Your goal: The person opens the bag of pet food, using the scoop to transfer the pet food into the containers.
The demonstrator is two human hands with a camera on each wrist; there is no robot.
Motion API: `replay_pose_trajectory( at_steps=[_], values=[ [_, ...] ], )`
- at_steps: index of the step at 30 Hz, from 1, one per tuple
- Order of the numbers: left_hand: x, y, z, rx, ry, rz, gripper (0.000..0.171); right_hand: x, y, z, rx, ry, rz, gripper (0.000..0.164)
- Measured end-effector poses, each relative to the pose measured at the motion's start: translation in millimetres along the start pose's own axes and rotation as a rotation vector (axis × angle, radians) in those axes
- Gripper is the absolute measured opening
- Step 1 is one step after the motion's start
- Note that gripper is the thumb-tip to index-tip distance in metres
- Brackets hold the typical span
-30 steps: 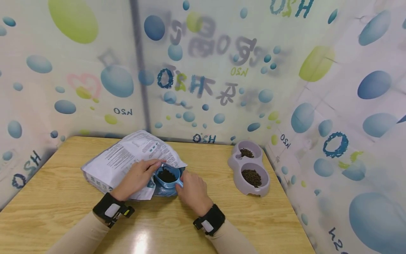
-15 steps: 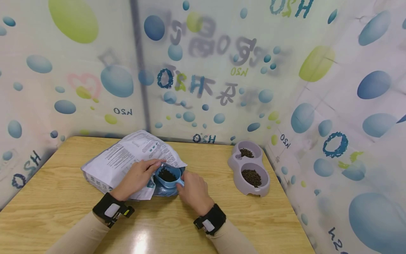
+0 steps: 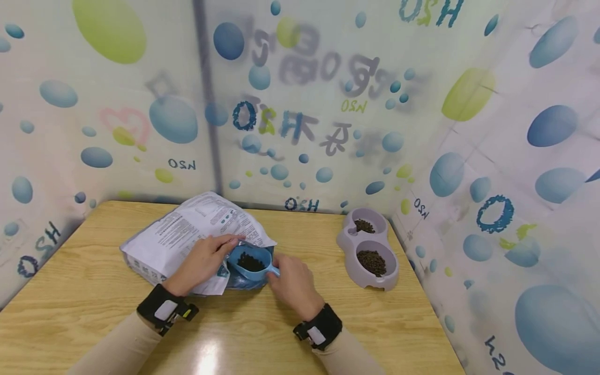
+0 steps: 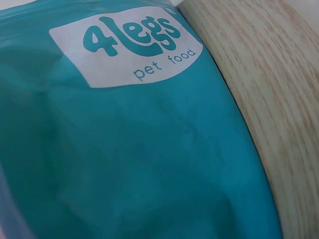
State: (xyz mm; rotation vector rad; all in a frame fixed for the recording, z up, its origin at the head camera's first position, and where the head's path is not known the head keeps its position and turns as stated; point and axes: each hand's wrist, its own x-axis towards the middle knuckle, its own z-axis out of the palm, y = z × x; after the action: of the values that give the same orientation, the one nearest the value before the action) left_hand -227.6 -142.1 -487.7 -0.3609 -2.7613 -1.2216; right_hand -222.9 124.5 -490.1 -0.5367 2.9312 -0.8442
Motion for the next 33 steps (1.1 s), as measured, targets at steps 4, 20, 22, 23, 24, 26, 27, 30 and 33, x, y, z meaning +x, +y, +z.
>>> replay_pose_trajectory(
  at_steps=[4,20,22,23,24,26,27,30,33],
  values=[
    [0.2,0.2,0.2,0.006,0.001,-0.001,0.043,-2,2,-4,0.015,-0.007,0.003,0.018],
    [1.0,-1.7,1.5,0.007,0.023,0.023,0.042,-12,18,-22,0.025,-0.001,-0.071,0.008],
    [1.0,-2.0,1.8,0.013,0.024,0.024,0.042,-12,19,-25,0.031,-0.002,-0.070,0.008],
    [1.0,-2.1,2.0,0.013,0.025,0.025,0.042,-13,20,-26,0.030,0.000,-0.076,0.008],
    [0.9,-2.2,2.3,0.016,0.026,0.026,0.042,-13,20,-27,0.034,0.002,-0.074,0.008],
    [0.9,-2.5,2.7,0.019,0.028,0.027,0.041,-13,20,-29,0.036,0.006,-0.079,0.008],
    [0.9,-2.7,2.8,0.020,0.028,0.027,0.041,-13,21,-30,0.035,0.010,-0.085,0.008],
    [1.0,-2.9,2.9,0.017,0.029,0.026,0.041,-14,21,-33,0.033,0.016,-0.097,0.009],
    [1.1,-3.3,2.7,0.015,0.030,0.030,0.041,-14,22,-35,0.040,0.017,-0.107,0.009]
  ],
)
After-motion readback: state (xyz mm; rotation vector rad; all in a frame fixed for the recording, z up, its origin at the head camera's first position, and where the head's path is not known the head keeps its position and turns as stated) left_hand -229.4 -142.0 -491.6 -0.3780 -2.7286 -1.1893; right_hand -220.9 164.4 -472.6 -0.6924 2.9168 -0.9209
